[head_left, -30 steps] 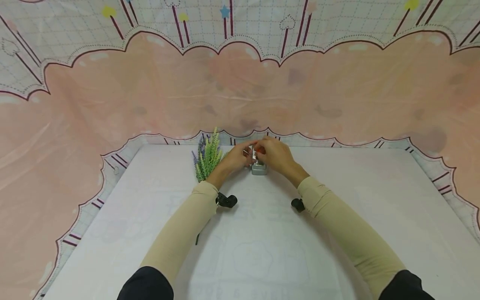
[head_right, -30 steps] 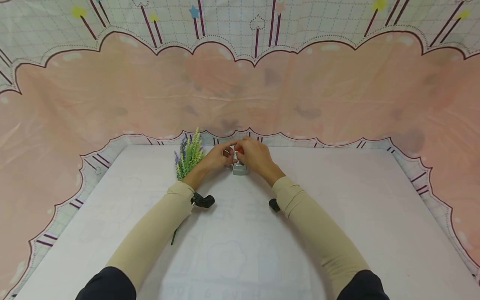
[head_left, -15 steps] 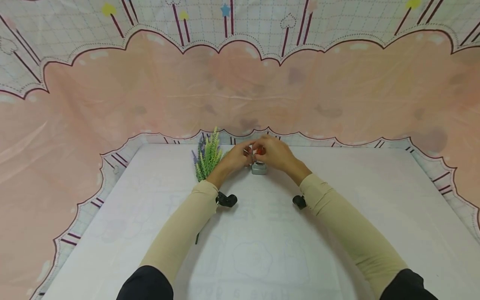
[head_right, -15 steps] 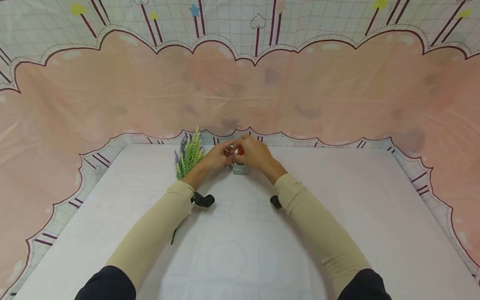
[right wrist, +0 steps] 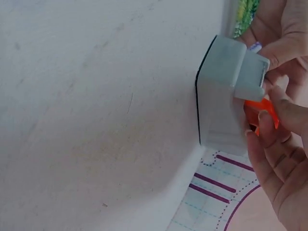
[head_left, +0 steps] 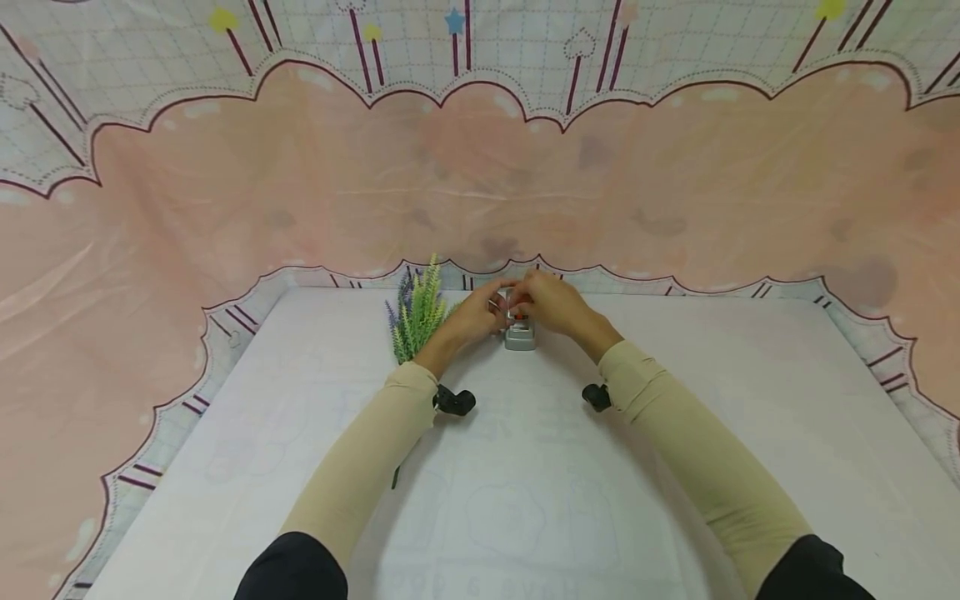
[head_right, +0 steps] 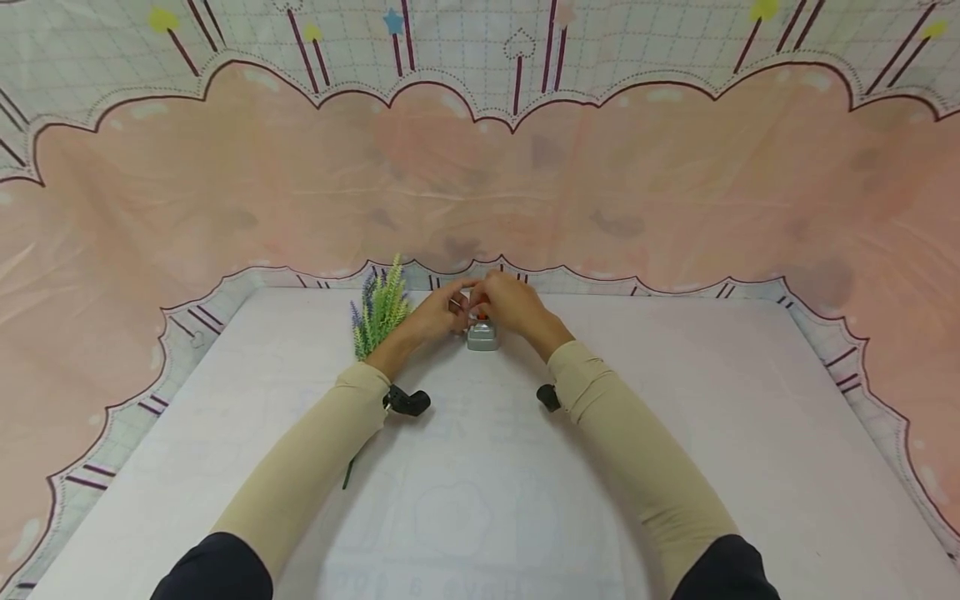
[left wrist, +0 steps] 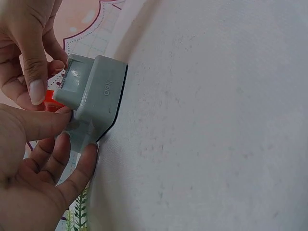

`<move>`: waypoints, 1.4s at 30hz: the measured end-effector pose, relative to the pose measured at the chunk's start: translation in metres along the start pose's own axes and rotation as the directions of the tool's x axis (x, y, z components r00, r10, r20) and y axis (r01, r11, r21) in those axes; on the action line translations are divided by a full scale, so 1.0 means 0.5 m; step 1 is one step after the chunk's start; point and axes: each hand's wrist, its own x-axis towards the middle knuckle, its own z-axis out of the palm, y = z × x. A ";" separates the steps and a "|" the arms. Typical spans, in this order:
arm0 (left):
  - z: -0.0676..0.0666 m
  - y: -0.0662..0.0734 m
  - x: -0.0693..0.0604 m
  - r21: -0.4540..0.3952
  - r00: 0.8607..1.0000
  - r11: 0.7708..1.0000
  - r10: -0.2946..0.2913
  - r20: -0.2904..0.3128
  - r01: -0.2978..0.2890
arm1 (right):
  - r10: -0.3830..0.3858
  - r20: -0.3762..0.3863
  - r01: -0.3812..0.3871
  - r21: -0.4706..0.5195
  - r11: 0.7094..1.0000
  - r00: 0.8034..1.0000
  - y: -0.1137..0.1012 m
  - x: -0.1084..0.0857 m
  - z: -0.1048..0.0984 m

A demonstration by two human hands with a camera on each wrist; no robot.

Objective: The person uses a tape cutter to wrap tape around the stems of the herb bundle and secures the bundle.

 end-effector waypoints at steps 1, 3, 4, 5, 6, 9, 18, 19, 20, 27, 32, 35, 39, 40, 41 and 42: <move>0.001 0.001 0.000 -0.006 1.000 1.000 0.001 0.003 -0.001 | 0.016 0.005 -0.016 0.005 1.000 1.000 0.000 0.000 0.000; 0.002 0.002 0.001 -0.003 1.000 1.000 0.003 0.004 -0.003 | 0.040 0.013 -0.040 0.013 0.999 0.999 -0.001 0.001 -0.002; 0.003 0.003 0.002 0.000 1.000 1.000 -0.001 0.005 0.001 | 0.044 0.013 -0.044 0.007 0.999 0.999 -0.001 0.001 -0.002; 0.003 0.003 0.002 0.000 1.000 1.000 -0.002 0.006 0.002 | 0.046 0.012 -0.046 0.006 0.999 0.999 -0.002 0.001 -0.003; 0.004 0.004 0.003 0.003 1.000 1.000 -0.002 0.006 0.002 | 0.048 0.005 -0.048 0.013 0.999 0.999 -0.002 0.000 -0.003; 0.004 0.005 0.003 0.014 1.000 1.000 -0.002 0.013 0.002 | 0.066 -0.040 -0.063 0.077 0.995 0.997 -0.001 -0.005 0.000; -0.001 0.006 0.006 0.056 0.999 0.998 -0.004 0.040 0.002 | 0.077 -0.276 0.007 0.290 0.957 0.958 0.018 -0.020 0.014; -0.001 0.006 0.006 0.064 0.999 0.998 -0.003 0.042 0.001 | 0.092 -0.284 0.003 0.318 0.948 0.954 0.019 -0.021 0.014; -0.002 0.007 0.007 0.073 0.999 0.997 -0.004 0.043 0.001 | 0.111 -0.288 -0.006 0.342 0.940 0.951 0.021 -0.022 0.015; -0.002 0.006 0.009 0.084 0.999 0.996 -0.015 0.041 0.011 | 0.210 -0.268 -0.070 0.452 0.889 0.940 0.024 -0.024 0.019; -0.002 0.004 0.008 0.068 0.999 0.998 -0.009 0.048 0.006 | 0.250 -0.303 -0.078 0.482 0.873 0.920 0.026 -0.027 0.027; -0.001 0.003 0.008 0.066 0.999 0.998 -0.010 0.047 0.007 | 0.270 -0.302 -0.084 0.512 0.855 0.914 0.026 -0.029 0.029; -0.001 0.003 0.008 0.069 0.999 0.998 -0.014 0.042 0.011 | 0.289 -0.277 -0.095 0.552 0.828 0.916 0.025 -0.029 0.028; -0.001 0.003 0.009 0.068 0.999 0.998 -0.016 0.042 0.013 | 0.291 -0.269 -0.096 0.562 0.822 0.918 0.025 -0.029 0.028; -0.002 0.003 0.009 0.068 0.999 0.998 -0.018 0.042 0.015 | 0.294 -0.260 -0.096 0.576 0.811 0.920 0.025 -0.028 0.027; -0.002 0.003 0.009 0.063 0.999 0.998 -0.019 0.041 0.016 | 0.298 -0.250 -0.101 0.585 0.805 0.921 0.025 -0.027 0.026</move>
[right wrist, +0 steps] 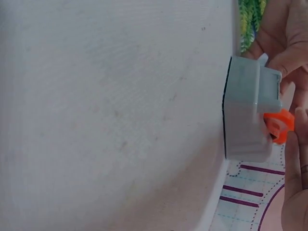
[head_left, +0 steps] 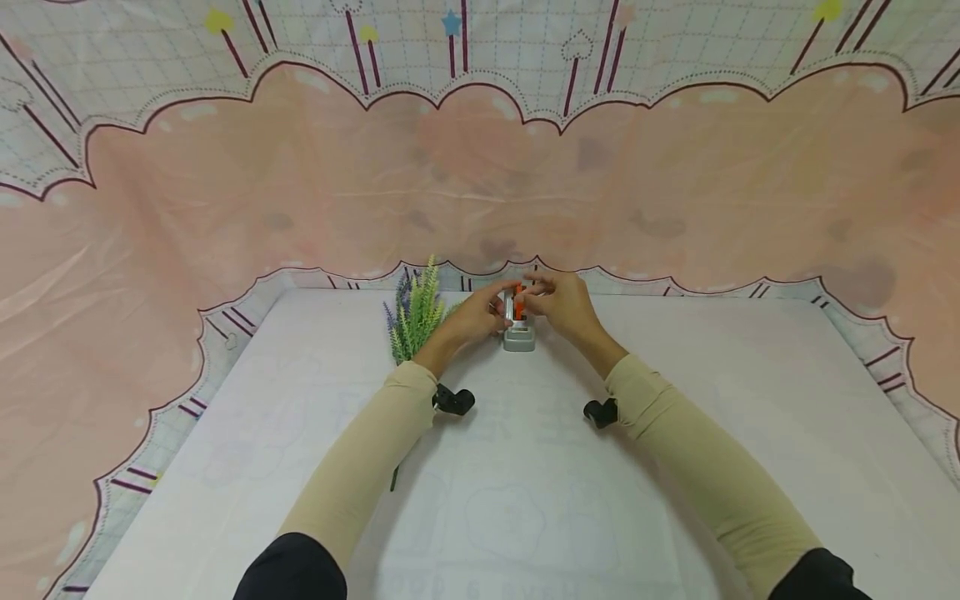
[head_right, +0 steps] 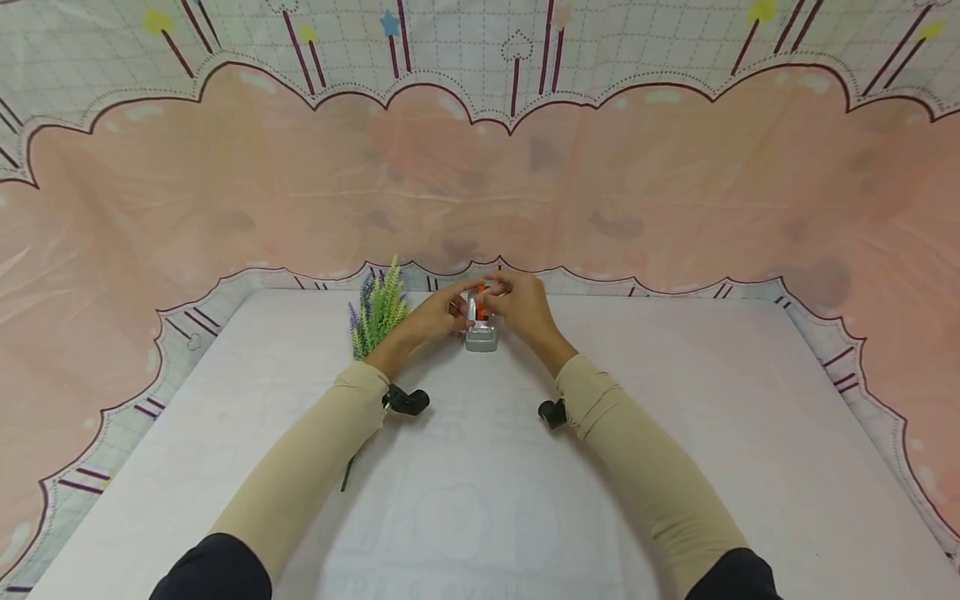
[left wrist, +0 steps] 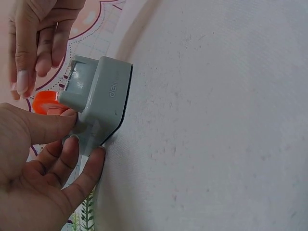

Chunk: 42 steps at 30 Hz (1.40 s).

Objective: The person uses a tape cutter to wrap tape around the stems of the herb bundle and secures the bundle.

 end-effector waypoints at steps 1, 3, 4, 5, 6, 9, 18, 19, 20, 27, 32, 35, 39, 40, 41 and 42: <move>0.000 0.000 0.001 0.000 1.000 1.000 -0.001 0.001 0.001 | 0.006 0.006 -0.006 0.006 1.000 1.000 -0.001 0.000 -0.001; 0.000 0.000 0.001 -0.004 1.000 1.000 -0.006 0.001 0.006 | 0.018 0.022 -0.018 0.016 1.000 1.000 -0.003 0.001 -0.002; -0.001 0.001 0.001 -0.004 1.000 1.000 -0.007 0.001 0.007 | 0.020 0.024 -0.020 0.013 1.000 1.000 -0.004 0.000 -0.003; -0.001 0.001 0.001 -0.004 1.000 1.000 -0.007 0.000 0.007 | 0.023 0.027 -0.023 0.004 1.000 0.999 -0.005 0.000 -0.003; -0.001 0.001 0.001 -0.003 1.000 1.000 -0.005 0.000 0.005 | 0.023 0.026 -0.023 -0.010 1.000 0.999 -0.006 -0.001 -0.004; -0.001 0.002 0.000 0.009 1.000 1.000 -0.002 0.000 0.002 | 0.002 0.032 0.000 -0.054 0.999 1.000 -0.008 -0.004 -0.006; 0.002 0.006 0.001 0.057 1.000 0.998 0.008 0.001 -0.008 | -0.043 0.147 0.045 -0.013 0.999 0.988 -0.011 -0.019 -0.021; 0.002 0.006 0.001 0.058 1.000 0.998 0.007 0.000 -0.007 | -0.032 0.163 0.029 0.022 0.999 0.986 -0.012 -0.021 -0.023; 0.001 0.005 0.001 0.056 1.000 0.998 0.006 -0.003 -0.006 | -0.026 0.178 0.018 0.044 0.999 0.984 -0.011 -0.021 -0.024; 0.001 0.006 0.001 0.033 1.000 0.999 -0.015 0.000 0.015 | -0.020 0.198 -0.014 0.167 0.986 0.980 -0.007 -0.020 -0.023; 0.002 0.007 -0.001 0.025 1.000 0.999 -0.019 0.004 0.019 | 0.023 0.181 -0.055 0.170 0.984 0.983 -0.010 -0.024 -0.017; 0.002 0.008 -0.001 0.036 1.000 0.999 -0.011 0.002 0.011 | 0.049 0.180 -0.081 0.170 0.982 0.982 -0.012 -0.027 -0.017; 0.000 0.007 -0.001 0.038 1.000 0.999 -0.006 -0.001 0.006 | 0.087 0.187 -0.110 0.119 0.987 0.978 -0.016 -0.033 -0.019; 0.000 0.007 -0.001 0.037 1.000 0.999 -0.005 -0.001 0.005 | 0.100 0.190 -0.121 0.101 0.988 0.977 -0.017 -0.036 -0.020; 0.000 0.006 -0.001 0.035 1.000 0.999 -0.006 0.000 0.006 | 0.117 0.195 -0.136 0.086 0.987 0.974 -0.019 -0.038 -0.021; 0.000 0.006 -0.001 0.034 1.000 0.999 -0.005 0.001 0.005 | 0.133 0.201 -0.151 0.076 0.986 0.971 -0.020 -0.040 -0.022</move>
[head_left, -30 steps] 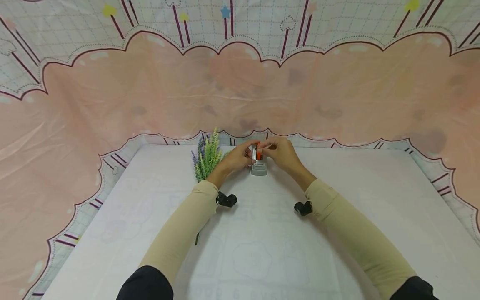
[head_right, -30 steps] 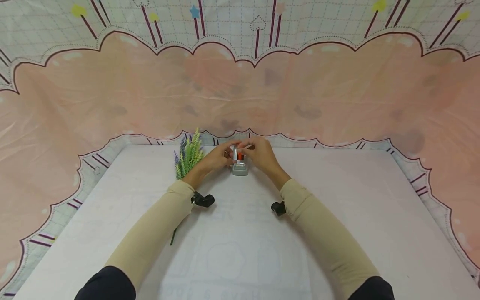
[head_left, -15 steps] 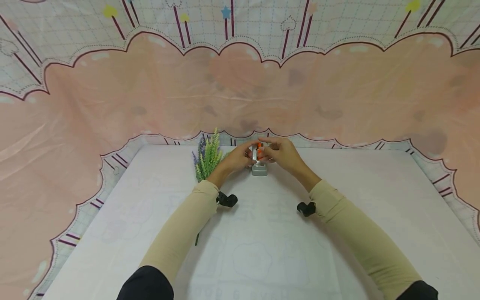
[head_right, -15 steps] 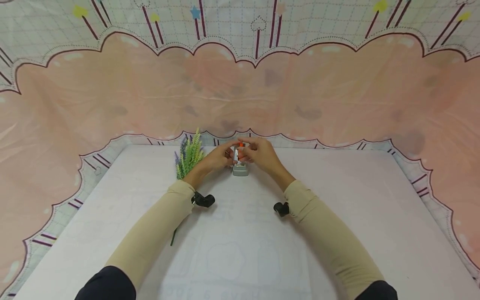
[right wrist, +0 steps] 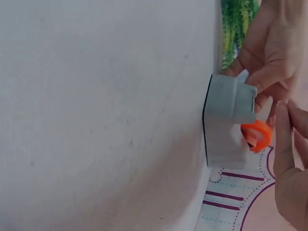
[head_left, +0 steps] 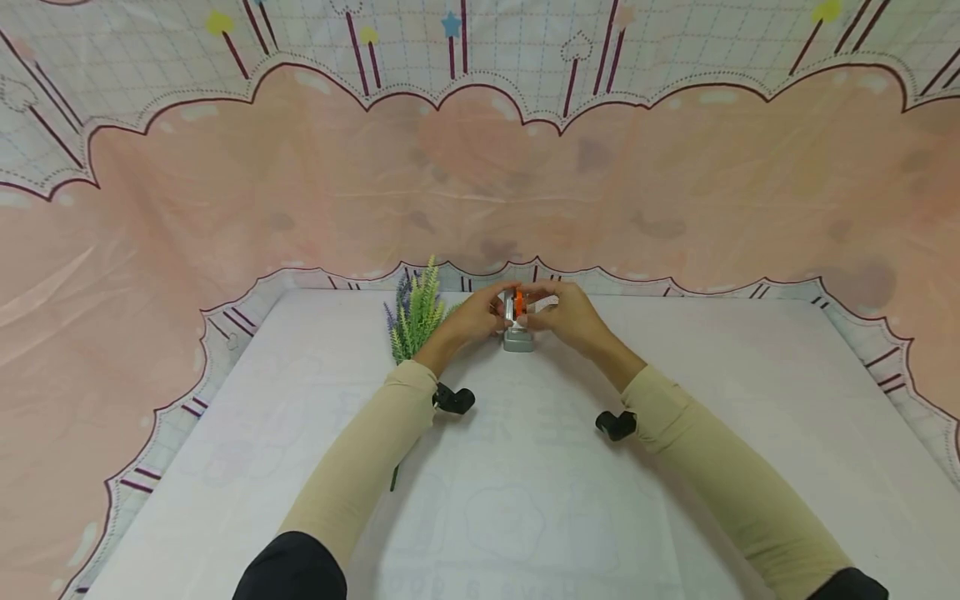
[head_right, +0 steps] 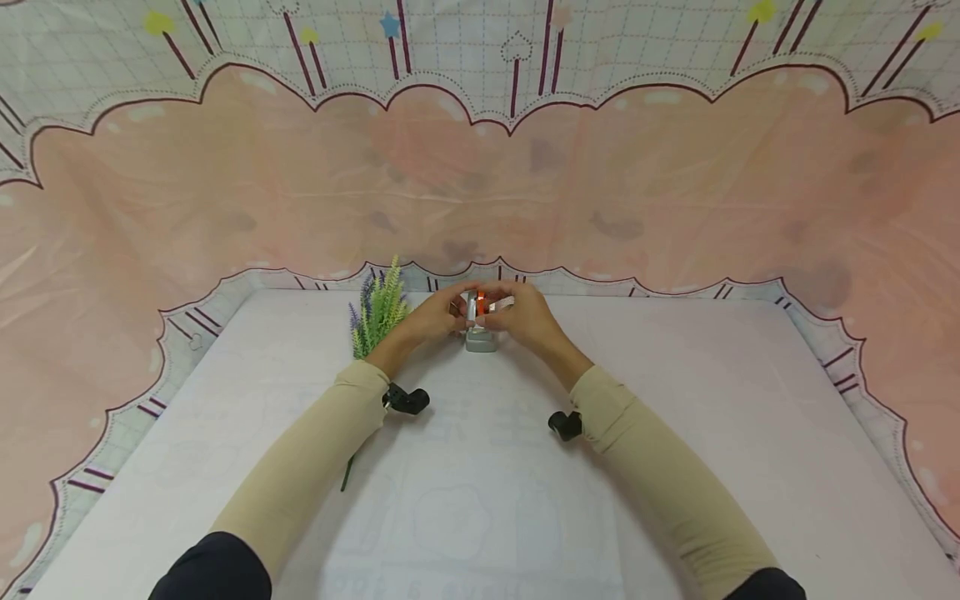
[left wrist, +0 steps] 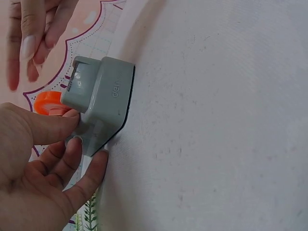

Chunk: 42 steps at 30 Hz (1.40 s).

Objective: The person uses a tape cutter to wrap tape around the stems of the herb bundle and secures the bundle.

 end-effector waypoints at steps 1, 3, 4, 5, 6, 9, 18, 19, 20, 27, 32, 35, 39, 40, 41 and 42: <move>0.000 0.000 0.000 -0.001 1.000 1.000 0.001 0.001 -0.001 | 0.023 0.008 -0.023 0.007 1.000 1.000 -0.002 -0.003 0.000; 0.001 0.000 0.000 0.004 1.000 1.000 0.002 0.004 -0.002 | 0.078 0.025 -0.079 0.028 0.997 0.997 -0.005 -0.008 -0.002; 0.001 0.000 0.000 0.011 1.000 1.000 0.001 0.004 -0.001 | 0.104 0.037 -0.105 0.042 0.994 0.994 -0.006 -0.010 -0.003; 0.001 0.000 0.000 0.020 1.000 1.000 -0.001 0.002 0.001 | 0.131 0.048 -0.133 0.060 0.989 0.990 -0.008 -0.011 -0.003; 0.001 0.001 0.000 0.027 1.000 1.000 -0.001 0.001 0.001 | 0.153 0.058 -0.157 0.073 0.985 0.987 -0.009 -0.013 -0.005; 0.000 0.001 0.000 0.039 1.000 0.999 -0.001 -0.004 0.001 | 0.198 0.089 -0.206 0.106 0.973 0.976 -0.011 -0.017 -0.008; 0.000 0.000 0.003 0.029 1.000 1.000 0.000 -0.003 0.000 | 0.213 0.139 -0.231 0.129 0.964 0.967 -0.006 -0.023 -0.007; 0.001 0.000 0.003 0.031 1.000 1.000 0.001 -0.004 0.000 | 0.214 0.139 -0.232 0.129 0.964 0.967 -0.005 -0.025 -0.006; 0.001 0.000 0.003 0.034 1.000 0.999 -0.002 -0.006 0.002 | 0.216 0.138 -0.234 0.128 0.964 0.967 -0.005 -0.026 -0.005; 0.000 0.001 0.002 0.062 1.000 0.998 0.003 -0.015 -0.002 | 0.235 0.123 -0.251 0.133 0.959 0.964 -0.001 -0.039 0.006; 0.000 -0.001 0.002 0.057 1.000 0.998 0.005 -0.014 -0.005 | 0.220 0.122 -0.235 0.135 0.963 0.968 0.003 -0.053 0.012; 0.000 -0.002 0.002 0.052 1.000 0.999 0.006 -0.016 -0.005 | 0.201 0.125 -0.219 0.157 0.963 0.972 0.004 -0.060 0.014; 0.001 -0.002 0.002 0.050 1.000 0.999 0.010 -0.018 -0.009 | 0.191 0.130 -0.215 0.204 0.955 0.973 0.008 -0.066 0.016; 0.002 -0.001 0.002 0.050 1.000 0.999 0.011 -0.019 -0.010 | 0.192 0.129 -0.216 0.210 0.953 0.973 0.009 -0.068 0.017; 0.002 -0.001 0.002 0.048 1.000 0.999 0.012 -0.020 -0.011 | 0.193 0.129 -0.218 0.216 0.952 0.973 0.010 -0.069 0.018; 0.003 -0.001 0.002 0.049 1.000 0.999 0.012 -0.020 -0.011 | 0.196 0.128 -0.221 0.223 0.949 0.972 0.012 -0.071 0.019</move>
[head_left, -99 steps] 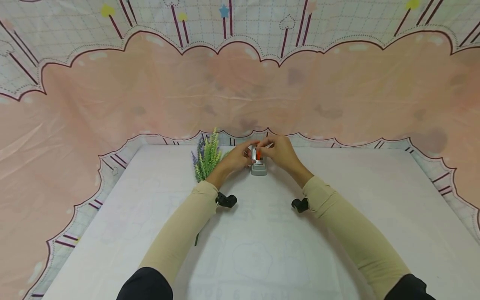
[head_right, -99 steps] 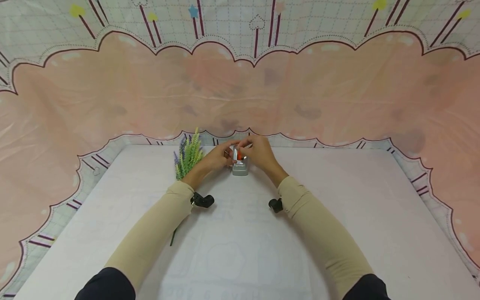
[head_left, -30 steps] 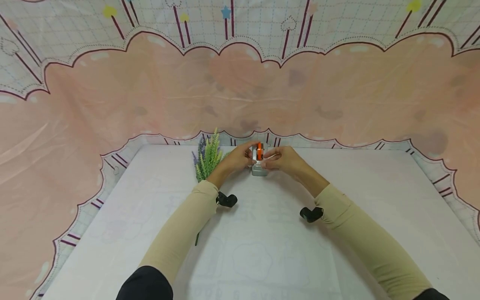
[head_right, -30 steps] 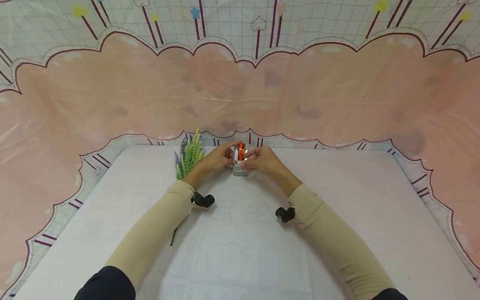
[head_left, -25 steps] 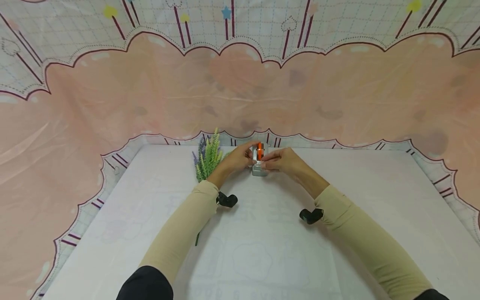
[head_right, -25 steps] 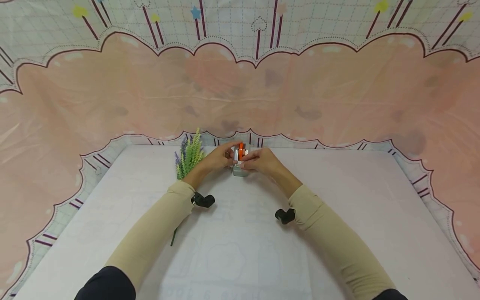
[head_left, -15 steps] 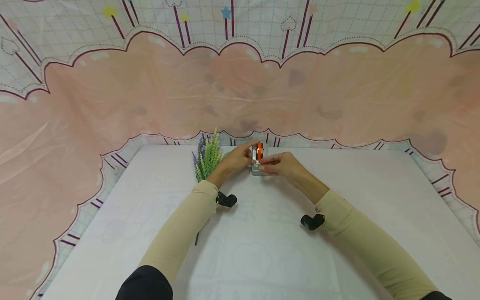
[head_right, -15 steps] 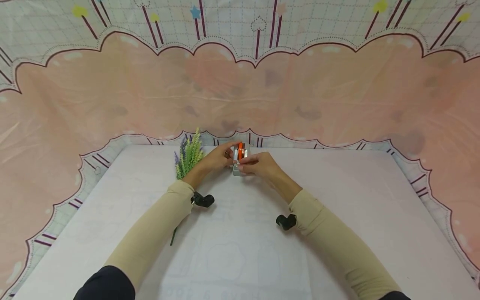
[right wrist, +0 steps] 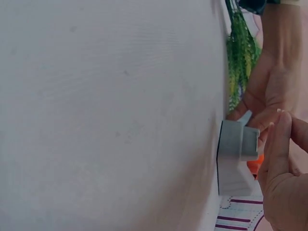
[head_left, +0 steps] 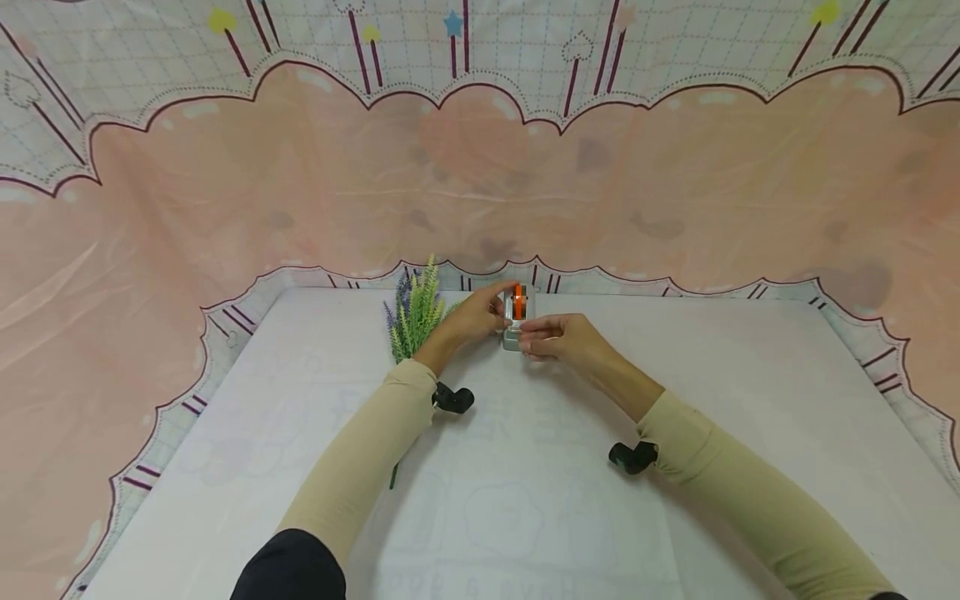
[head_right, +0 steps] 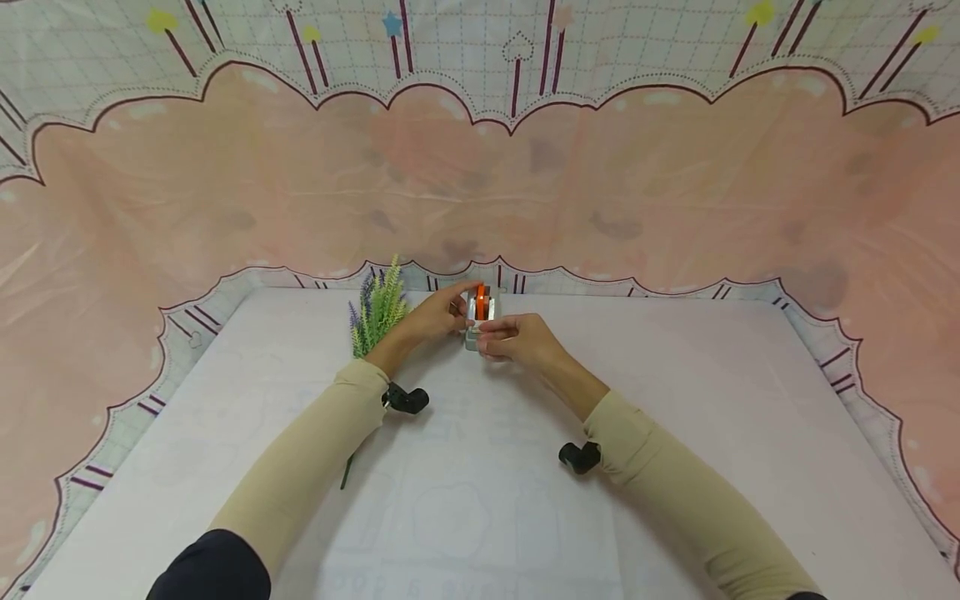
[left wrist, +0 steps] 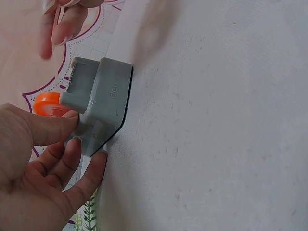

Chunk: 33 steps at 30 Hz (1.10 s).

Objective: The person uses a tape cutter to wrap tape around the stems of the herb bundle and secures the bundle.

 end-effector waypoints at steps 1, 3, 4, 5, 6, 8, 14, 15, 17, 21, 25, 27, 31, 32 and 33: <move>0.000 0.000 0.000 0.001 1.000 1.000 0.001 -0.001 -0.001 | 0.003 -0.001 -0.003 0.005 1.000 1.000 0.002 -0.001 0.001; 0.000 0.000 0.001 0.000 1.000 1.000 0.001 -0.001 -0.001 | 0.005 -0.001 -0.005 0.014 1.000 1.000 0.004 -0.003 0.002; 0.000 0.000 0.001 0.000 1.000 1.000 0.001 -0.001 -0.001 | 0.009 -0.004 -0.009 0.019 1.000 1.000 0.005 -0.004 0.003; 0.001 0.000 0.001 0.000 1.000 1.000 -0.001 -0.002 0.001 | 0.013 -0.008 -0.012 0.022 1.000 1.000 0.006 -0.005 0.004; 0.001 0.000 0.001 -0.001 1.000 1.000 0.000 -0.002 0.000 | 0.016 -0.011 -0.016 0.023 1.000 1.000 0.007 -0.006 0.006; 0.001 0.000 0.001 -0.010 1.000 1.000 0.000 0.001 0.000 | 0.015 -0.014 -0.015 0.012 1.000 1.000 0.007 -0.009 0.008; 0.000 0.000 0.001 -0.023 1.000 1.000 0.001 0.007 -0.001 | 0.014 -0.008 -0.014 -0.005 1.000 1.000 0.014 -0.013 0.011; 0.000 -0.001 0.002 -0.021 1.000 1.000 0.000 0.007 0.000 | 0.018 -0.009 -0.018 0.003 1.000 1.000 0.015 -0.014 0.011; -0.001 -0.002 0.003 -0.015 1.000 1.000 0.000 0.006 0.000 | 0.017 -0.004 -0.017 0.008 1.000 1.000 0.018 -0.015 0.012; -0.003 -0.001 0.003 -0.009 1.000 1.000 0.002 0.011 -0.002 | 0.018 0.002 -0.018 0.027 0.999 1.000 0.018 -0.022 0.015; -0.003 0.001 0.003 -0.013 1.000 1.000 0.006 0.012 -0.006 | 0.013 0.012 -0.013 0.056 0.998 1.000 0.017 -0.028 0.021; -0.003 0.001 0.003 -0.017 1.000 1.000 0.004 0.013 -0.004 | 0.011 0.012 -0.012 0.058 0.998 1.000 0.018 -0.030 0.023; -0.002 0.002 0.002 -0.025 1.000 1.000 -0.005 0.014 0.005 | 0.006 0.002 -0.006 0.054 0.999 1.000 0.018 -0.035 0.029; -0.002 0.002 0.002 -0.025 1.000 1.000 -0.007 0.013 0.007 | 0.006 -0.001 -0.006 0.054 0.999 1.000 0.018 -0.036 0.030; -0.001 0.002 0.002 -0.026 1.000 1.000 -0.007 0.013 0.008 | 0.007 -0.004 -0.007 0.055 0.998 1.000 0.019 -0.037 0.031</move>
